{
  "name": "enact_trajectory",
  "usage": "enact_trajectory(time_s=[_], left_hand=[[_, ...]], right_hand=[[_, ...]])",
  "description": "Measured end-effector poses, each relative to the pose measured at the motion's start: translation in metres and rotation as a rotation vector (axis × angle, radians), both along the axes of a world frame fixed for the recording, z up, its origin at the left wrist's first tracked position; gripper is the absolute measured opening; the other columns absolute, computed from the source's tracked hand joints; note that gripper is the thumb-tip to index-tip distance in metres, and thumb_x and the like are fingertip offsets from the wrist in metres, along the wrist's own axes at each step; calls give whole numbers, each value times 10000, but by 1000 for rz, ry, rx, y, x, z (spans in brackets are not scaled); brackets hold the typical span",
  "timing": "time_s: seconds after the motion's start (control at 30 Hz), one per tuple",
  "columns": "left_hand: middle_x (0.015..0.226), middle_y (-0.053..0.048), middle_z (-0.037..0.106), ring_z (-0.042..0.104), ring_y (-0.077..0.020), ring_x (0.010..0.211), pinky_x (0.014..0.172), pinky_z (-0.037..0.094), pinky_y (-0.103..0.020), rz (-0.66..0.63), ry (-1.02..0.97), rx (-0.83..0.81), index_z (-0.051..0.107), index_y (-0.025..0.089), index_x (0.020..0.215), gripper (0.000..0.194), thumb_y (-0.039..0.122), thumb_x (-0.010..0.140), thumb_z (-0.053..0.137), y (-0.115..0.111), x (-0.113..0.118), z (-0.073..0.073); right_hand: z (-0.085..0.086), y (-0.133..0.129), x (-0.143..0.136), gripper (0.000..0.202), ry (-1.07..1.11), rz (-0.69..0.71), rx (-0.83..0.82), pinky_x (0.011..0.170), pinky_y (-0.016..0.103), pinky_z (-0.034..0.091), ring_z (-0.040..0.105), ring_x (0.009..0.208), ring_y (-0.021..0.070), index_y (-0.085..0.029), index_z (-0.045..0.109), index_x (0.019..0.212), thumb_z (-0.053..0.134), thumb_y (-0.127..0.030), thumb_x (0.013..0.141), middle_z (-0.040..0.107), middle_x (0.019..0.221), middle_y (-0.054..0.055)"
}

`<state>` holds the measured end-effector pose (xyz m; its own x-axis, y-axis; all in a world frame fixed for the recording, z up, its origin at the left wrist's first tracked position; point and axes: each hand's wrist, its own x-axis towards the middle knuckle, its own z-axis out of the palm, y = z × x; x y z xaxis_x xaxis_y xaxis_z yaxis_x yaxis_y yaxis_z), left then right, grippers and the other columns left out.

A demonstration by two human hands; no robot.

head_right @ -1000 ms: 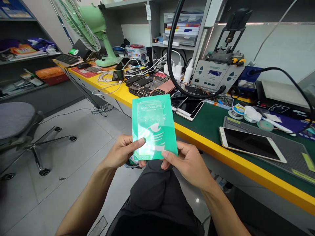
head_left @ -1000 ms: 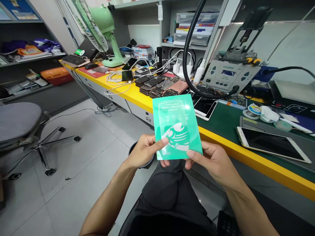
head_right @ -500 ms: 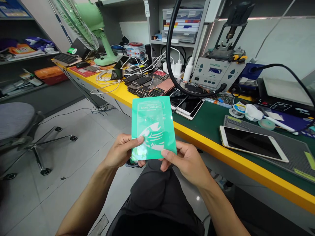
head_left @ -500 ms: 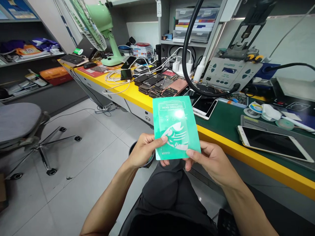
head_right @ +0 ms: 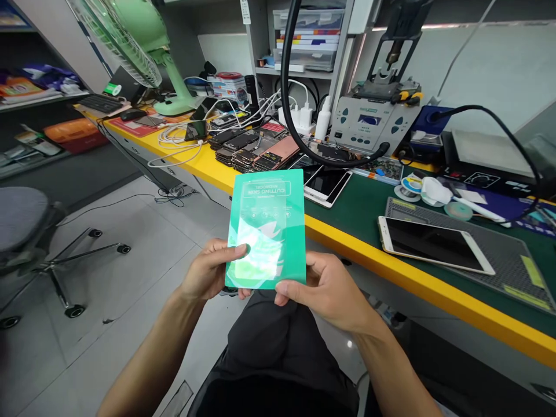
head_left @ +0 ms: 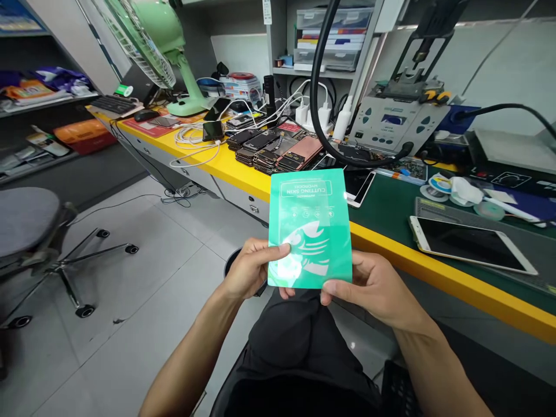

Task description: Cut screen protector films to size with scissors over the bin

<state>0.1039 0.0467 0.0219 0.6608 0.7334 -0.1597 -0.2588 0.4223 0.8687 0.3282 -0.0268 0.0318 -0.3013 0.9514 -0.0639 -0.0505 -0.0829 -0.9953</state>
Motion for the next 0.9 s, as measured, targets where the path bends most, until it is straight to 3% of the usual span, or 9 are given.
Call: enact_trajectory(time_s=[0.47, 0.7, 0.9], left_hand=[[546, -147, 699, 657, -238, 411, 335, 534, -298, 39, -22, -88, 741, 24, 651, 330, 334, 764, 747, -1, 9, 0], [581, -109, 714, 673, -213, 460, 392, 561, -285, 76, -1, 17, 742, 62, 646, 317, 332, 810, 750, -3, 6, 0], [613, -94, 712, 679, -201, 512, 433, 567, -280, 47, 83, 132, 727, 88, 719, 377, 437, 860, 714, -4, 2, -3]], right_hand=[[-6, -2, 7, 168, -17, 15, 6, 725, 321, 605, 727, 751, 216, -186, 761, 960, 796, -298, 840, 766, 793, 59], [-7, -2, 7, 155, -41, -12, 44, 755, 332, 585, 717, 777, 222, -188, 758, 964, 741, -324, 890, 757, 801, 61], [-8, -2, 6, 177, -58, -16, 40, 755, 340, 572, 710, 778, 228, -184, 746, 981, 735, -338, 894, 755, 794, 66]])
